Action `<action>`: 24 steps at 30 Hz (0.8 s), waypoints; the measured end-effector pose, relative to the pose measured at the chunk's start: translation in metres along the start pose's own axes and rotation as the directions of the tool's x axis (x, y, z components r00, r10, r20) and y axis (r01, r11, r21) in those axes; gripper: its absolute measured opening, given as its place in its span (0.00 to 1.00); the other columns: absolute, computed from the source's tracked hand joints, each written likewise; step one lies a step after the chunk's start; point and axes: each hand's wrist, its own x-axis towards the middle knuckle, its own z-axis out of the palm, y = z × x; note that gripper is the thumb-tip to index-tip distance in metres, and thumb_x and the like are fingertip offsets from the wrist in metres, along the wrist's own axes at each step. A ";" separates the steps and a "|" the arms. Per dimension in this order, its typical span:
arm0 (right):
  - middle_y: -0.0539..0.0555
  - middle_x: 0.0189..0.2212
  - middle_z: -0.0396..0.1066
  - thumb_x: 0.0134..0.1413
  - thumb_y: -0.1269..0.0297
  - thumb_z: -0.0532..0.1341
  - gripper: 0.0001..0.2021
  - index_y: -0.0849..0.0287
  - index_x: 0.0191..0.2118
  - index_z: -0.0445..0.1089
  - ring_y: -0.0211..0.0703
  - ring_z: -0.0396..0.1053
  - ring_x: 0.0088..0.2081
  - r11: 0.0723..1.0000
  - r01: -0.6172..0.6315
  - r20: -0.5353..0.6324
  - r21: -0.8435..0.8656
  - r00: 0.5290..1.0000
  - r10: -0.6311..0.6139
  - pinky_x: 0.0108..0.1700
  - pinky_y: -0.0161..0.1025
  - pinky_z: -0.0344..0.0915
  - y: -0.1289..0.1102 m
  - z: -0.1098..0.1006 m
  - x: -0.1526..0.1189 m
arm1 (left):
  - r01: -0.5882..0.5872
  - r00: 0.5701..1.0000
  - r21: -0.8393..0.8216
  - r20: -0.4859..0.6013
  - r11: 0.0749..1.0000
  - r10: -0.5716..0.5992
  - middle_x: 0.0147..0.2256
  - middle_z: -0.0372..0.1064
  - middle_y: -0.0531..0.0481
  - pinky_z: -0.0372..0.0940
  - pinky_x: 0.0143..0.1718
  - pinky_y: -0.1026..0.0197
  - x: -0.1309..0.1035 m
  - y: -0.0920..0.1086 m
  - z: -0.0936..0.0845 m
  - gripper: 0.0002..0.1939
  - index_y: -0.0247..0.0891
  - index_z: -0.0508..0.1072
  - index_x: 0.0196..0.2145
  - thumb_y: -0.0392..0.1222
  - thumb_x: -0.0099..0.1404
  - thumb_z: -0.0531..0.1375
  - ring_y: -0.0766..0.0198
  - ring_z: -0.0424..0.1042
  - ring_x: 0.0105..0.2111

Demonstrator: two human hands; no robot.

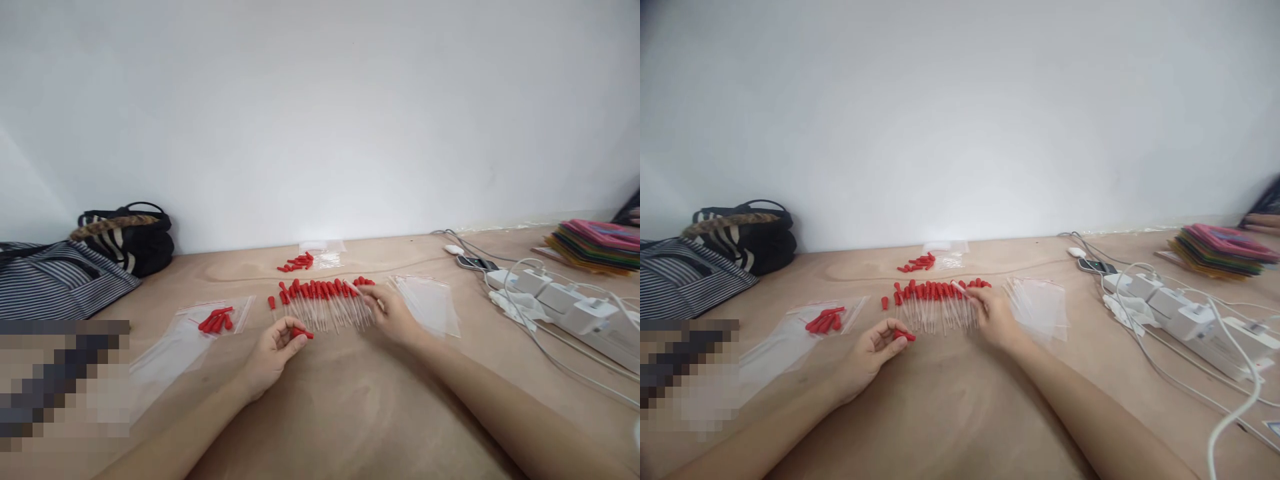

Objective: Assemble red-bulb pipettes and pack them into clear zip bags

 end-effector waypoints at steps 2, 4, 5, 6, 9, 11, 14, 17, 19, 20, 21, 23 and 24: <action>0.54 0.31 0.69 0.54 0.68 0.49 0.10 0.58 0.37 0.67 0.41 0.65 0.34 0.994 0.101 0.072 0.040 0.992 -0.103 0.38 0.40 0.58 -0.013 0.007 -0.007 | 0.031 0.999 -0.063 -0.035 0.998 -0.033 0.27 0.69 0.53 0.63 0.34 0.63 0.001 -0.002 0.002 0.12 0.37 0.66 0.27 0.45 0.48 0.63 0.65 0.68 0.29; 0.52 0.28 0.68 0.54 0.70 0.50 0.09 0.59 0.35 0.67 0.39 0.65 0.31 0.990 0.136 0.106 0.040 0.984 -0.140 0.37 0.39 0.58 -0.026 0.013 -0.014 | 0.056 0.996 -0.132 -0.067 0.990 -0.066 0.27 0.69 0.54 0.63 0.35 0.64 0.002 -0.003 0.001 0.12 0.37 0.66 0.27 0.43 0.46 0.64 0.66 0.69 0.30; 0.52 0.27 0.68 0.53 0.70 0.51 0.08 0.59 0.34 0.66 0.38 0.65 0.30 0.989 0.141 0.112 0.038 0.983 -0.145 0.37 0.39 0.57 -0.030 0.015 -0.017 | 0.068 0.994 -0.166 -0.076 0.984 -0.081 0.28 0.69 0.54 0.63 0.36 0.64 0.002 -0.004 0.001 0.13 0.37 0.65 0.27 0.42 0.46 0.65 0.66 0.69 0.31; 0.51 0.27 0.68 0.53 0.71 0.51 0.07 0.59 0.34 0.66 0.38 0.65 0.29 0.989 0.142 0.114 0.036 0.983 -0.146 0.36 0.39 0.57 -0.035 0.018 -0.019 | 0.076 0.992 -0.196 -0.080 0.978 -0.093 0.28 0.70 0.54 0.63 0.36 0.64 0.002 -0.004 0.000 0.13 0.37 0.65 0.26 0.42 0.45 0.65 0.66 0.69 0.32; 0.50 0.25 0.69 0.53 0.71 0.52 0.07 0.58 0.34 0.66 0.37 0.65 0.28 0.987 0.152 0.112 0.045 0.981 -0.156 0.37 0.38 0.56 -0.041 0.024 -0.023 | 0.083 0.992 -0.249 -0.067 0.965 -0.103 0.28 0.70 0.54 0.63 0.37 0.63 0.002 -0.003 0.001 0.14 0.37 0.65 0.27 0.42 0.45 0.66 0.65 0.70 0.33; 0.49 0.25 0.70 0.53 0.71 0.52 0.07 0.58 0.35 0.66 0.36 0.65 0.28 0.985 0.165 0.105 0.050 0.980 -0.170 0.37 0.39 0.55 -0.043 0.026 -0.024 | 0.071 0.994 -0.262 -0.064 0.962 -0.091 0.27 0.70 0.54 0.64 0.38 0.62 0.002 -0.003 0.003 0.14 0.37 0.65 0.27 0.42 0.45 0.66 0.64 0.70 0.34; 0.50 0.27 0.71 0.53 0.72 0.52 0.09 0.58 0.36 0.67 0.36 0.65 0.28 0.981 0.185 0.117 0.055 0.975 -0.191 0.38 0.39 0.55 -0.044 0.028 -0.025 | 0.058 0.994 -0.283 -0.071 0.957 -0.082 0.27 0.70 0.54 0.64 0.39 0.61 0.002 -0.004 0.006 0.14 0.37 0.65 0.27 0.43 0.45 0.66 0.63 0.71 0.34; 0.51 0.28 0.72 0.54 0.73 0.51 0.11 0.58 0.40 0.67 0.36 0.65 0.28 0.975 0.216 0.141 0.047 0.965 -0.221 0.38 0.39 0.54 -0.045 0.028 -0.026 | 0.040 0.993 -0.336 -0.092 0.941 -0.075 0.29 0.70 0.54 0.65 0.39 0.61 0.004 -0.006 0.008 0.16 0.37 0.66 0.30 0.42 0.45 0.67 0.63 0.71 0.33; 0.51 0.27 0.71 0.54 0.72 0.50 0.12 0.58 0.43 0.67 0.36 0.65 0.28 0.970 0.241 0.151 0.036 0.958 -0.243 0.37 0.38 0.54 -0.045 0.029 -0.027 | 0.034 0.992 -0.367 -0.102 0.930 -0.076 0.30 0.70 0.53 0.65 0.38 0.62 0.004 -0.007 0.008 0.17 0.37 0.67 0.32 0.41 0.44 0.67 0.64 0.71 0.33; 0.52 0.26 0.71 0.55 0.72 0.50 0.13 0.58 0.43 0.67 0.36 0.65 0.27 0.968 0.248 0.157 0.032 0.956 -0.250 0.36 0.38 0.54 -0.045 0.029 -0.027 | 0.037 0.992 -0.374 -0.100 0.927 -0.080 0.30 0.71 0.53 0.65 0.38 0.63 0.005 -0.007 0.008 0.17 0.36 0.68 0.32 0.41 0.44 0.67 0.65 0.71 0.33; 0.51 0.25 0.70 0.55 0.71 0.50 0.13 0.58 0.43 0.67 0.36 0.64 0.26 0.968 0.250 0.161 0.031 0.954 -0.252 0.35 0.38 0.54 -0.045 0.030 -0.027 | 0.044 0.991 -0.376 -0.099 0.925 -0.087 0.29 0.71 0.53 0.65 0.38 0.64 0.005 -0.008 0.008 0.16 0.36 0.69 0.32 0.41 0.44 0.67 0.66 0.71 0.33; 0.51 0.24 0.69 0.55 0.71 0.50 0.12 0.58 0.42 0.68 0.36 0.64 0.26 0.969 0.244 0.168 0.040 0.954 -0.247 0.35 0.37 0.53 -0.046 0.031 -0.028 | 0.061 0.989 -0.374 -0.104 0.925 -0.108 0.28 0.72 0.53 0.64 0.37 0.66 0.005 -0.009 0.008 0.14 0.35 0.71 0.30 0.41 0.44 0.67 0.67 0.71 0.32; 0.51 0.23 0.69 0.55 0.70 0.51 0.12 0.58 0.41 0.69 0.35 0.63 0.26 0.970 0.240 0.166 0.046 0.955 -0.245 0.34 0.37 0.53 -0.047 0.031 -0.028 | 0.067 0.986 -0.374 -0.114 0.925 -0.118 0.27 0.72 0.53 0.64 0.37 0.67 0.004 -0.009 0.008 0.14 0.35 0.71 0.29 0.41 0.44 0.67 0.68 0.71 0.31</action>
